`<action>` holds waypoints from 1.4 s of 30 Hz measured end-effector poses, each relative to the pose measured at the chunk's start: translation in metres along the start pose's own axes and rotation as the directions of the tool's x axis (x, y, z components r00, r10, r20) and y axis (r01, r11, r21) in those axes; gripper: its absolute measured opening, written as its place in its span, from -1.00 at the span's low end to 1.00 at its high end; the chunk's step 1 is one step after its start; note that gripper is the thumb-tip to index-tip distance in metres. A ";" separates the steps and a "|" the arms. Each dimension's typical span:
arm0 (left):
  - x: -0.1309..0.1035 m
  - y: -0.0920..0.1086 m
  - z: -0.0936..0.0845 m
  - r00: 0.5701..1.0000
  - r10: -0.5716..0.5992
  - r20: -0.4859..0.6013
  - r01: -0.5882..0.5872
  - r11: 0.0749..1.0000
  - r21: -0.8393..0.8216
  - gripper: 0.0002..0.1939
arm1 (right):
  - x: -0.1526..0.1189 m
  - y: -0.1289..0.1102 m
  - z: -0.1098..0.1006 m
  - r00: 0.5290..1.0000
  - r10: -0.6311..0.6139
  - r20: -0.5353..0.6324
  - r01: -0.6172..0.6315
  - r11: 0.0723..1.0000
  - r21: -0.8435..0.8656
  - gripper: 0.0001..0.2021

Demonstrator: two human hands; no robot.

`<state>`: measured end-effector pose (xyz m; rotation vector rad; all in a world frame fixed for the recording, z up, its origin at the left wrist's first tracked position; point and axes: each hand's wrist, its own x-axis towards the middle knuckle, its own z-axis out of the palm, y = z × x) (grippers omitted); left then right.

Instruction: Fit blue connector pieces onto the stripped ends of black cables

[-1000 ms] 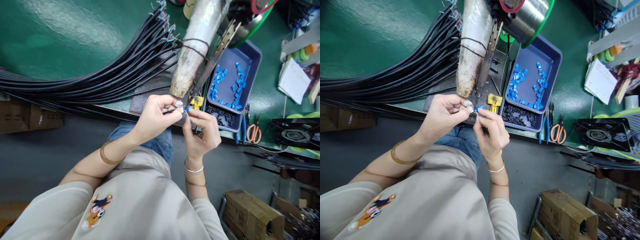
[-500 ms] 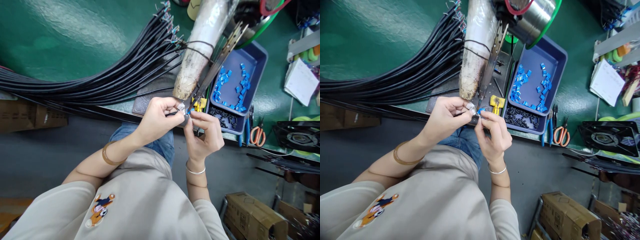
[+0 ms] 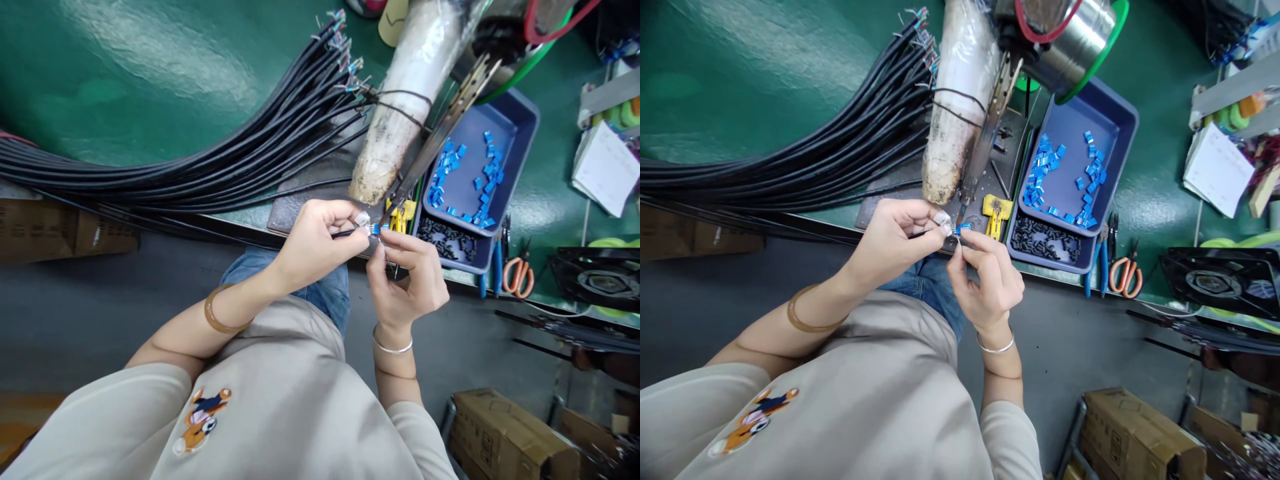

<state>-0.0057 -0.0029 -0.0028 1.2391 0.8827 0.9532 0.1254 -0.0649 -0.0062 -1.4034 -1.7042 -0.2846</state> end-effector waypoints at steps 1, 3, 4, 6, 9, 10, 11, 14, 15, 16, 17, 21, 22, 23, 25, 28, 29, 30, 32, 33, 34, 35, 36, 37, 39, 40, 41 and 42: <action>0.000 0.000 0.000 1.000 -0.009 0.004 0.009 1.000 -0.013 -0.91 | 0.000 0.000 0.000 1.000 0.002 -0.001 -0.002 1.000 -0.001 -0.83; -0.001 0.001 0.001 1.000 -0.018 0.009 0.018 0.999 -0.042 -0.89 | 0.001 0.000 -0.001 1.000 0.015 -0.002 -0.015 1.000 0.000 -0.84; -0.001 0.002 0.001 1.000 -0.018 0.011 0.018 0.998 -0.053 -0.88 | 0.001 0.000 -0.001 1.000 0.024 0.000 -0.024 1.000 0.003 -0.84; -0.002 0.003 0.002 1.000 -0.013 0.015 0.014 0.998 -0.068 -0.86 | 0.002 -0.002 -0.002 0.999 0.046 0.006 -0.046 0.999 0.013 -0.84; -0.002 0.003 0.003 1.000 -0.001 0.020 0.002 0.998 -0.060 -0.85 | 0.003 -0.003 -0.002 0.997 0.071 0.003 -0.071 0.997 0.043 -0.83; -0.002 0.002 0.003 1.000 0.007 0.016 -0.006 0.999 -0.051 -0.85 | 0.003 -0.003 -0.002 0.997 0.075 0.000 -0.075 0.996 0.052 -0.83; -0.003 0.002 0.003 1.000 0.014 0.013 -0.013 0.999 -0.040 -0.86 | 0.003 -0.003 -0.001 0.997 0.078 -0.002 -0.078 0.995 0.057 -0.83; -0.002 0.000 0.002 1.000 0.026 0.016 -0.026 0.999 -0.023 -0.88 | 0.003 -0.002 -0.002 0.996 0.087 0.002 -0.087 0.995 0.055 -0.83; -0.002 0.000 0.002 0.999 0.027 0.021 -0.026 0.999 -0.023 -0.89 | 0.004 -0.001 -0.002 0.996 0.091 0.005 -0.091 0.994 0.055 -0.83; -0.002 -0.001 0.002 0.999 0.026 0.025 -0.026 0.999 -0.023 -0.90 | 0.004 -0.001 -0.002 0.996 0.093 0.008 -0.093 0.994 0.057 -0.83; -0.002 -0.001 0.001 0.999 0.025 0.029 -0.025 0.999 -0.020 -0.90 | 0.004 -0.001 -0.002 0.995 0.095 0.010 -0.095 0.994 0.060 -0.83; 0.000 -0.001 -0.001 0.999 0.010 0.051 -0.009 1.000 -0.008 -0.89 | 0.004 0.000 -0.002 0.994 0.111 0.008 -0.111 0.991 0.075 -0.84; 0.000 0.000 -0.002 0.999 0.006 0.054 -0.005 1.000 -0.008 -0.90 | 0.004 0.001 -0.002 0.993 0.114 0.007 -0.114 0.990 0.079 -0.83; 0.001 0.000 -0.003 0.998 0.002 0.057 -0.001 1.000 -0.008 -0.90 | 0.004 0.001 -0.002 0.993 0.115 0.005 -0.115 0.990 0.082 -0.83; 0.001 0.000 -0.003 0.998 -0.013 0.062 0.013 1.000 -0.007 -0.90 | 0.004 0.001 -0.002 0.993 0.116 0.004 -0.116 0.990 0.083 -0.83; 0.002 0.001 -0.004 0.997 -0.039 0.071 0.040 0.999 -0.011 -0.91 | 0.003 0.001 -0.002 0.992 0.122 0.013 -0.123 0.989 0.079 -0.85; 0.002 0.001 -0.003 0.997 -0.043 0.069 0.044 0.999 -0.011 -0.91 | 0.003 0.002 -0.002 0.992 0.124 0.015 -0.124 0.989 0.079 -0.85; 0.002 0.001 -0.003 0.997 -0.041 0.062 0.041 0.999 -0.010 -0.91 | 0.003 0.002 -0.002 0.992 0.123 0.017 -0.124 0.989 0.079 -0.85; 0.002 0.002 -0.002 0.999 -0.022 0.035 0.022 1.000 0.000 -0.91 | 0.003 0.002 -0.002 0.993 0.120 0.019 -0.121 0.989 0.081 -0.85; 0.002 0.002 -0.001 1.000 -0.008 0.020 0.008 1.000 0.007 -0.91 | 0.004 0.002 -0.002 0.993 0.119 0.021 -0.120 0.989 0.081 -0.85; 0.002 0.003 0.000 1.000 0.006 0.007 -0.006 1.000 0.015 -0.91 | 0.004 0.002 -0.002 0.993 0.117 0.023 -0.119 0.990 0.081 -0.85; 0.002 0.003 0.000 1.000 0.018 -0.002 -0.018 1.000 0.021 -0.92 | 0.004 0.002 -0.002 0.993 0.115 0.026 -0.117 0.990 0.080 -0.85; 0.002 0.004 0.001 1.000 0.028 -0.009 -0.027 0.999 0.026 -0.92 | 0.005 0.002 -0.002 0.993 0.113 0.026 -0.115 0.990 0.078 -0.85; 0.002 0.004 0.001 0.999 0.035 -0.015 -0.035 0.999 0.027 -0.92 | 0.005 0.001 -0.002 0.994 0.111 0.023 -0.112 0.991 0.077 -0.84; 0.002 0.006 0.002 0.999 0.044 -0.023 -0.044 0.999 0.019 -0.94 | 0.007 0.000 -0.002 0.994 0.109 0.010 -0.110 0.991 0.078 -0.83; 0.002 0.006 0.003 0.999 0.046 -0.026 -0.045 0.999 0.014 -0.94 | 0.007 -0.001 -0.002 0.994 0.109 0.003 -0.109 0.991 0.078 -0.83; 0.001 0.007 0.003 0.999 0.047 -0.028 -0.046 0.999 0.008 -0.95 | 0.008 -0.001 -0.002 0.994 0.108 -0.004 -0.108 0.991 0.076 -0.82; 0.001 0.007 0.003 0.999 0.046 -0.029 -0.046 0.999 0.005 -0.95 | 0.008 -0.002 -0.002 0.994 0.108 -0.007 -0.107 0.992 0.071 -0.82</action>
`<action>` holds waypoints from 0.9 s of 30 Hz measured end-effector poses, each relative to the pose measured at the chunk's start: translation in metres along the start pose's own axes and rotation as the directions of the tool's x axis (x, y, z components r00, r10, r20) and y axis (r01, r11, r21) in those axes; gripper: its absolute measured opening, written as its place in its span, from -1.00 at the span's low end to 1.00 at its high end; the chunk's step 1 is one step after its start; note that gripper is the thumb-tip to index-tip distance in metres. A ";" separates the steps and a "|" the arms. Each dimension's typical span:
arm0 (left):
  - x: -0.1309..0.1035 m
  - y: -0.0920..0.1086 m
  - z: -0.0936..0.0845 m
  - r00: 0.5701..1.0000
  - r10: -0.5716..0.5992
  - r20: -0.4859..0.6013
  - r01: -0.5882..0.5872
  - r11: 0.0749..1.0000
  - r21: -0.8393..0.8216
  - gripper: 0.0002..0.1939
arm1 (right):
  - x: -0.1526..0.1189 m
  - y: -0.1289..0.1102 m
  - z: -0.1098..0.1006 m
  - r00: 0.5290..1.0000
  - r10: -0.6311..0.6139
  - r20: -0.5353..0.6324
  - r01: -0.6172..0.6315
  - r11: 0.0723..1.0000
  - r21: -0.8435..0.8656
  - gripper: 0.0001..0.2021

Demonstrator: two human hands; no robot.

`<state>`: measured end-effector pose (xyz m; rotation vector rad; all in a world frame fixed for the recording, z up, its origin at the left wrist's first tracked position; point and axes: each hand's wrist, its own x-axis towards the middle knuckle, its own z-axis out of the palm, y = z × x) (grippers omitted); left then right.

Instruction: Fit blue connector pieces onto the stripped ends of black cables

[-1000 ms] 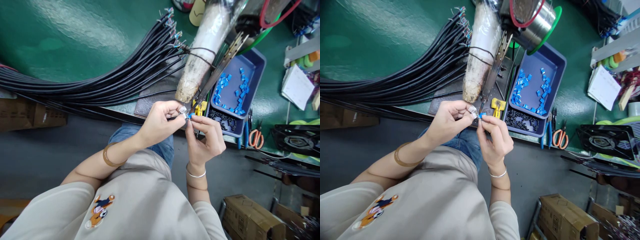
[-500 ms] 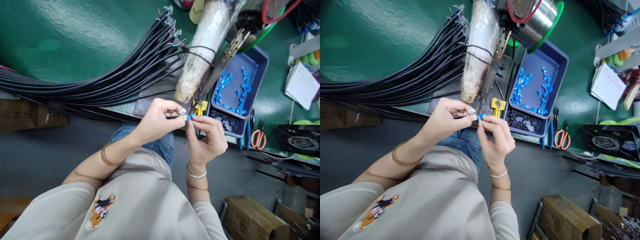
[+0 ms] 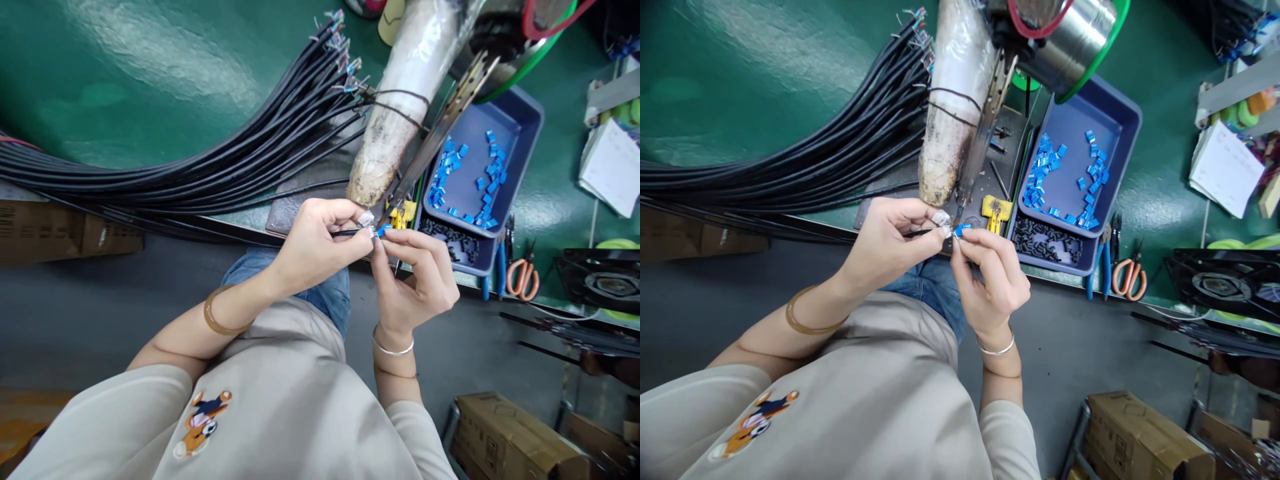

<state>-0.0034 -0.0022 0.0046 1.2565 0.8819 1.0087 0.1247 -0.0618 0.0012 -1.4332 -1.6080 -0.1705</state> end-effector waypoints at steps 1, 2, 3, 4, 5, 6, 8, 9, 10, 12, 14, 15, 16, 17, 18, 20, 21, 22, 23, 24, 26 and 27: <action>0.000 0.000 0.000 1.000 0.000 0.000 0.000 1.000 0.000 -0.96 | 0.000 0.000 0.000 1.000 -0.004 -0.001 0.004 1.000 -0.009 -0.82; 0.000 0.000 0.000 1.000 0.000 0.001 0.000 1.000 0.005 -0.95 | -0.001 -0.001 0.000 1.000 -0.013 0.001 0.013 1.000 -0.022 -0.82; 0.000 0.000 -0.001 1.000 -0.001 0.005 0.001 1.000 0.016 -0.94 | -0.002 -0.001 -0.001 1.000 -0.028 0.007 0.028 0.999 -0.039 -0.82; 0.000 0.001 -0.001 1.000 -0.006 0.011 0.006 1.000 0.030 -0.93 | -0.003 -0.001 -0.001 0.999 -0.046 0.018 0.047 0.997 -0.055 -0.82; 0.000 0.001 -0.002 1.000 -0.015 0.021 0.014 0.999 0.044 -0.92 | -0.004 0.000 -0.001 0.997 -0.068 0.031 0.070 0.995 -0.069 -0.82; 0.000 0.000 -0.002 0.999 -0.027 0.033 0.025 0.998 0.056 -0.91 | -0.005 0.000 -0.001 0.995 -0.088 0.045 0.091 0.992 -0.082 -0.81; 0.000 0.000 -0.003 0.998 -0.049 0.049 0.046 0.997 0.065 -0.90 | -0.006 0.000 -0.002 0.992 -0.113 0.060 0.119 0.988 -0.095 -0.81; 0.000 0.000 -0.003 0.997 -0.055 0.048 0.052 0.997 0.060 -0.90 | -0.006 0.001 -0.002 0.992 -0.114 0.059 0.119 0.988 -0.094 -0.80; 0.000 -0.001 -0.003 0.997 -0.057 0.045 0.055 0.997 0.049 -0.91 | -0.006 0.001 -0.003 0.993 -0.107 0.054 0.112 0.990 -0.087 -0.80; -0.002 -0.002 -0.004 0.997 -0.061 0.046 0.061 0.998 0.011 -0.91 | -0.005 0.001 -0.004 0.996 -0.077 0.052 0.080 0.996 -0.051 -0.81; -0.003 -0.002 -0.005 0.996 -0.066 0.064 0.069 0.997 -0.032 -0.91 | -0.004 0.001 -0.004 0.997 -0.054 0.058 0.055 0.998 -0.006 -0.81; -0.003 -0.002 -0.005 0.995 -0.069 0.078 0.072 0.997 -0.042 -0.90 | -0.003 0.001 -0.005 0.997 -0.053 0.062 0.053 0.999 0.007 -0.81; -0.004 -0.002 -0.006 0.993 -0.071 0.096 0.075 0.996 -0.041 -0.88 | -0.003 0.001 -0.005 0.996 -0.056 0.065 0.055 0.998 0.014 -0.82; -0.004 -0.002 -0.006 0.991 -0.074 0.112 0.078 0.996 -0.032 -0.87 | -0.004 0.000 -0.006 0.996 -0.052 0.067 0.051 0.999 0.018 -0.82; -0.005 -0.002 -0.006 0.989 -0.077 0.128 0.080 0.997 -0.017 -0.85 | -0.004 0.000 -0.008 0.997 -0.033 0.063 0.031 0.999 0.031 -0.83; -0.006 -0.001 -0.006 0.985 -0.082 0.149 0.081 0.997 0.014 -0.84 | -0.004 -0.002 -0.012 0.998 0.059 0.032 -0.062 0.993 0.105 -0.85; -0.006 -0.001 -0.006 0.986 -0.082 0.149 0.079 0.997 0.023 -0.84 | -0.004 -0.004 -0.015 0.992 0.127 0.005 -0.126 0.978 0.169 -0.86; -0.006 0.000 -0.006 0.987 -0.079 0.140 0.076 0.997 0.030 -0.84 | -0.004 -0.005 -0.019 0.981 0.193 -0.030 -0.180 0.952 0.248 -0.87; -0.006 0.000 -0.005 0.989 -0.073 0.130 0.070 0.997 0.034 -0.84 | -0.004 -0.006 -0.022 0.966 0.250 -0.066 -0.215 0.920 0.327 -0.87; -0.006 -0.001 -0.005 0.990 -0.067 0.120 0.063 0.997 0.036 -0.84 | -0.003 -0.008 -0.024 0.952 0.291 -0.092 -0.234 0.891 0.389 -0.85; -0.006 -0.001 -0.005 0.992 -0.060 0.111 0.056 0.998 0.036 -0.85 | -0.003 -0.010 -0.026 0.936 0.331 -0.123 -0.251 0.868 0.427 -0.80; -0.006 -0.002 -0.005 0.992 -0.058 0.108 0.055 0.998 0.036 -0.85 | -0.003 -0.010 -0.025 0.933 0.334 -0.137 -0.255 0.878 0.405 -0.79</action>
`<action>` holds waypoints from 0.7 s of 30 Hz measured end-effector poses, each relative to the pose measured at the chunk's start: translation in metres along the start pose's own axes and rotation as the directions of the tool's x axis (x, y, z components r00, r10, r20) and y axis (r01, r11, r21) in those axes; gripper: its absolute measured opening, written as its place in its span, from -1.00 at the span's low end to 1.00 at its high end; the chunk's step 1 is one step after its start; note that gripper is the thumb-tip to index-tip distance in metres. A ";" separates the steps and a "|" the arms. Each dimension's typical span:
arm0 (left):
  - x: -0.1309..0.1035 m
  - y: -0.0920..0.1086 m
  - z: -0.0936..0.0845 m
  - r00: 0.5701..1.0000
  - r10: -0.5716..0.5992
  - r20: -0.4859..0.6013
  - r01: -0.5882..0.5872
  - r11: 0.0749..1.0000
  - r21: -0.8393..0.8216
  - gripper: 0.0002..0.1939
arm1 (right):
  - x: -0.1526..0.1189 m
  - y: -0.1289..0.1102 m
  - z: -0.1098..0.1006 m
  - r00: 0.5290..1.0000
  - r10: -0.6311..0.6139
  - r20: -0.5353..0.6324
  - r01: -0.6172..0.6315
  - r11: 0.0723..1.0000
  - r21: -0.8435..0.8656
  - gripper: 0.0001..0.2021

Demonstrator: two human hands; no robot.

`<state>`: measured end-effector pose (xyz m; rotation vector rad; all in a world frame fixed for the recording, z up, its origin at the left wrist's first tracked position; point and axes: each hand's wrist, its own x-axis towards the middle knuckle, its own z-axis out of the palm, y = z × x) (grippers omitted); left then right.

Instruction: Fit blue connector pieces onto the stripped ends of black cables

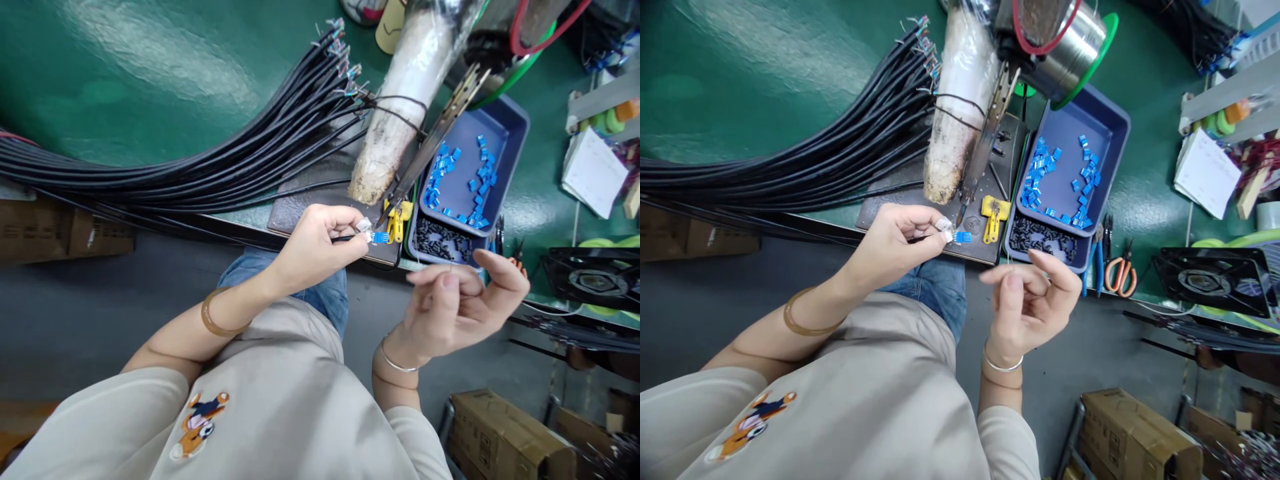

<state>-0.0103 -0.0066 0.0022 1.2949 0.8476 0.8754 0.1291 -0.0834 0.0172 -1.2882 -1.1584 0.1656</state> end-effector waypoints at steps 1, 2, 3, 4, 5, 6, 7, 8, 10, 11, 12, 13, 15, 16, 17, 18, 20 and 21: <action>0.000 0.000 0.000 1.000 -0.001 -0.002 0.001 1.000 0.000 -0.86 | -0.001 0.001 0.001 1.000 -0.008 -0.003 0.008 0.999 -0.047 -0.80; 0.000 -0.001 0.000 1.000 -0.005 -0.004 0.005 1.000 0.000 -0.86 | -0.002 0.003 0.003 1.000 -0.016 0.006 0.016 0.994 -0.106 -0.81; 0.000 -0.001 0.000 1.000 -0.007 -0.005 0.007 1.000 0.000 -0.87 | -0.003 0.005 0.005 0.999 -0.030 0.032 0.034 0.986 -0.163 -0.82; 0.000 -0.001 0.000 1.000 -0.008 -0.008 0.008 1.000 0.002 -0.88 | -0.004 0.008 0.006 0.996 -0.044 0.077 0.059 0.975 -0.212 -0.84; 0.001 -0.001 0.000 1.000 -0.005 -0.012 0.005 1.000 0.005 -0.88 | -0.005 0.010 0.008 0.989 -0.054 0.139 0.088 0.965 -0.249 -0.85; 0.001 -0.002 0.001 1.000 0.001 -0.018 0.000 1.000 0.010 -0.88 | -0.006 0.013 0.009 0.977 -0.060 0.204 0.115 0.956 -0.269 -0.86; 0.002 -0.002 0.001 1.000 0.009 -0.028 -0.009 1.000 0.015 -0.88 | -0.006 0.016 0.010 0.964 -0.068 0.256 0.139 0.952 -0.273 -0.87; 0.003 -0.002 0.002 0.999 0.020 -0.040 -0.019 1.000 0.020 -0.88 | -0.006 0.018 0.011 0.954 -0.076 0.288 0.156 0.951 -0.265 -0.87; 0.004 -0.002 0.003 0.997 0.039 -0.062 -0.037 0.999 0.030 -0.87 | -0.005 0.020 0.012 0.948 -0.089 0.306 0.169 0.955 -0.245 -0.87; 0.004 -0.003 0.003 0.997 0.048 -0.067 -0.046 0.998 0.034 -0.88 | -0.004 0.021 0.012 0.948 -0.095 0.304 0.173 0.955 -0.242 -0.87; 0.005 -0.002 0.004 0.996 0.058 -0.071 -0.056 0.998 0.036 -0.88 | -0.003 0.020 0.013 0.948 -0.100 0.301 0.178 0.953 -0.246 -0.87; 0.005 -0.002 0.004 0.995 0.069 -0.072 -0.067 0.997 0.037 -0.89 | -0.002 0.020 0.013 0.948 -0.105 0.299 0.185 0.950 -0.252 -0.87; 0.005 -0.002 0.005 0.993 0.090 -0.078 -0.087 0.995 0.042 -0.91 | 0.000 0.018 0.014 0.948 -0.123 0.295 0.204 0.943 -0.263 -0.87; 0.005 -0.001 0.004 0.992 0.096 -0.082 -0.092 0.995 0.045 -0.92 | 0.001 0.017 0.014 0.947 -0.136 0.292 0.218 0.938 -0.269 -0.86; 0.004 -0.001 0.004 0.992 0.098 -0.084 -0.095 0.994 0.046 -0.92 | 0.002 0.016 0.015 0.945 -0.150 0.289 0.232 0.932 -0.276 -0.85; 0.004 -0.001 0.004 0.992 0.098 -0.084 -0.094 0.995 0.045 -0.92 | 0.002 0.015 0.015 0.944 -0.164 0.287 0.247 0.927 -0.283 -0.84; 0.004 -0.001 0.002 0.993 0.096 -0.072 -0.093 0.995 0.042 -0.94 | 0.002 0.016 0.015 0.941 -0.182 0.284 0.264 0.921 -0.285 -0.83; 0.004 -0.001 0.001 0.994 0.093 -0.060 -0.090 0.995 0.043 -0.94 | 0.002 0.016 0.015 0.942 -0.182 0.283 0.262 0.925 -0.276 -0.83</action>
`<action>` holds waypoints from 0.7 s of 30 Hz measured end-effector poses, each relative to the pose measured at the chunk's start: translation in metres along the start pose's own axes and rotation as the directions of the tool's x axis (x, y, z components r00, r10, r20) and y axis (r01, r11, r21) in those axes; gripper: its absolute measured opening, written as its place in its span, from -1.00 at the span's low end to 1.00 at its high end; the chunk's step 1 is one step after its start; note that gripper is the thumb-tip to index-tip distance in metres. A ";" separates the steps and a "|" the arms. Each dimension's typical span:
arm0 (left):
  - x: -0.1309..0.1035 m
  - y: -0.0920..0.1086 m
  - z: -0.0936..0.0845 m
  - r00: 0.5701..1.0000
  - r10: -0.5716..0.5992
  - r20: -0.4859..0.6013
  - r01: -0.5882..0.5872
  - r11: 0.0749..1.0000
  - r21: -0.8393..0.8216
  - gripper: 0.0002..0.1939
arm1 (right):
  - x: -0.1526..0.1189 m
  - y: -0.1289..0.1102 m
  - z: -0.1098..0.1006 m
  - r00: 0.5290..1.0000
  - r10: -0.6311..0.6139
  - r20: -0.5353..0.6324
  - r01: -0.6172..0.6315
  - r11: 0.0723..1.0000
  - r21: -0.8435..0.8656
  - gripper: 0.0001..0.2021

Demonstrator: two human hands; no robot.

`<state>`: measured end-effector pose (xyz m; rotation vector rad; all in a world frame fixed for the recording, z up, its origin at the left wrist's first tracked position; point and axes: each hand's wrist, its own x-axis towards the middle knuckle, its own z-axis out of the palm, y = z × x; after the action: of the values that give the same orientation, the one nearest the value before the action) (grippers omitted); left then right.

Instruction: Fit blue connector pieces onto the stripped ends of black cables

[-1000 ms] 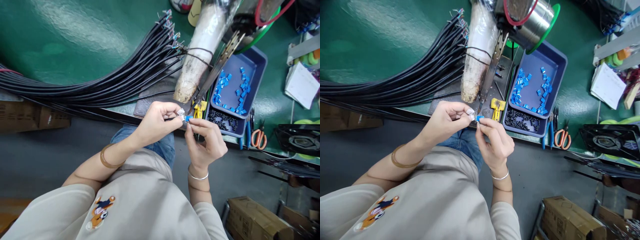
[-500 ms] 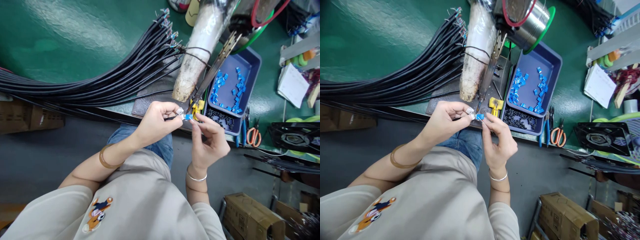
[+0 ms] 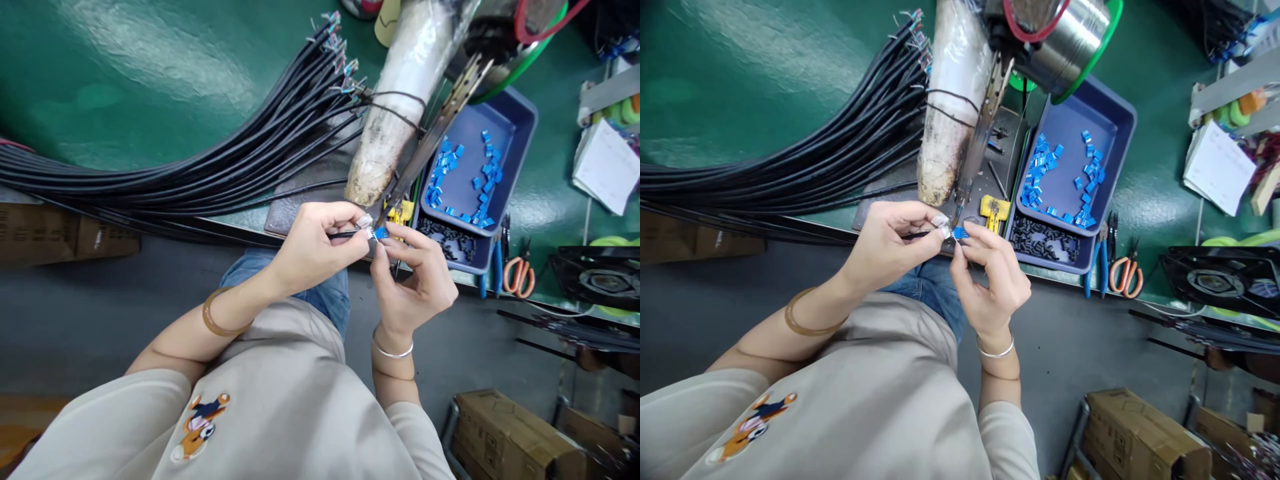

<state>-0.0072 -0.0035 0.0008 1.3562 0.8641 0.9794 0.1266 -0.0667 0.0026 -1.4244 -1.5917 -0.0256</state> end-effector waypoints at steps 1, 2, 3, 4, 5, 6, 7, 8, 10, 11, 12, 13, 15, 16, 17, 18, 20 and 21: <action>0.000 -0.001 -0.001 1.000 -0.005 0.013 0.004 1.000 0.004 -0.94 | -0.001 0.001 0.000 1.000 0.006 0.002 -0.006 1.000 0.015 -0.83; 0.000 -0.002 -0.001 1.000 -0.012 0.023 0.012 1.000 0.011 -0.93 | -0.002 0.002 0.001 1.000 0.016 0.007 -0.016 0.999 0.031 -0.83; 0.000 -0.003 -0.001 0.999 -0.022 0.031 0.021 1.000 0.018 -0.93 | -0.003 0.003 0.001 1.000 0.025 0.013 -0.026 0.999 0.045 -0.83; 0.000 -0.004 -0.001 0.999 -0.030 0.034 0.029 0.999 0.023 -0.92 | -0.003 0.003 0.002 0.999 0.032 0.017 -0.032 0.998 0.051 -0.82; 0.000 -0.005 -0.001 0.999 -0.035 0.031 0.034 0.999 0.024 -0.92 | -0.003 0.004 0.002 0.999 0.032 0.019 -0.033 0.998 0.048 -0.82; 0.000 -0.006 -0.001 0.999 -0.037 0.026 0.036 0.999 0.023 -0.92 | -0.003 0.004 0.002 1.000 0.025 0.018 -0.026 0.999 0.037 -0.82; 0.000 -0.006 0.000 0.999 -0.035 0.021 0.034 0.999 0.022 -0.93 | -0.002 0.003 0.002 1.000 0.015 0.015 -0.015 1.000 0.019 -0.82; 0.000 -0.006 0.000 0.999 -0.029 0.017 0.028 0.999 0.021 -0.94 | -0.001 0.003 0.002 1.000 0.002 0.012 -0.002 1.000 -0.001 -0.83; 0.000 -0.005 0.000 1.000 -0.008 0.015 0.008 1.000 0.015 -0.96 | 0.002 0.001 0.002 1.000 -0.018 0.002 0.018 0.999 -0.044 -0.84; 0.000 -0.004 0.000 1.000 0.005 0.018 -0.005 1.000 0.016 -0.96 | 0.003 0.000 0.001 1.000 -0.023 -0.005 0.022 0.998 -0.061 -0.84; 0.000 -0.003 0.000 1.000 0.017 0.022 -0.017 1.000 0.021 -0.95 | 0.003 0.000 0.001 1.000 -0.025 -0.012 0.024 0.997 -0.071 -0.83; 0.000 -0.002 -0.001 0.999 0.027 0.027 -0.027 0.999 0.030 -0.94 | 0.003 0.000 0.001 1.000 -0.025 -0.017 0.024 0.997 -0.074 -0.83; 0.000 -0.002 -0.002 0.999 0.028 0.043 -0.030 0.998 0.052 -0.92 | 0.002 0.001 0.000 1.000 -0.026 -0.016 0.025 0.997 -0.066 -0.82; 0.000 -0.002 -0.003 0.998 0.020 0.052 -0.023 0.998 0.058 -0.91 | 0.001 0.001 0.000 1.000 -0.026 -0.008 0.026 0.998 -0.060 -0.83; 0.000 -0.003 -0.004 0.998 0.006 0.063 -0.009 0.998 0.058 -0.90 | 0.000 0.002 0.000 1.000 -0.029 0.003 0.029 0.998 -0.054 -0.83; 0.000 -0.003 -0.004 0.997 -0.014 0.077 0.009 0.999 0.054 -0.88 | -0.001 0.003 0.000 0.999 -0.033 0.016 0.033 0.998 -0.052 -0.84; 0.000 -0.003 -0.005 0.994 -0.048 0.103 0.044 0.998 0.043 -0.86 | -0.003 0.003 -0.001 0.998 -0.042 0.043 0.045 0.997 -0.062 -0.85; 0.000 -0.003 -0.006 0.992 -0.060 0.115 0.056 0.998 0.038 -0.85 | -0.003 0.002 -0.001 0.997 -0.047 0.055 0.051 0.996 -0.070 -0.86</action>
<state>-0.0123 -0.0016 -0.0025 1.3961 0.8316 0.8358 0.1283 -0.0695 0.0002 -1.4514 -1.6843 -0.0746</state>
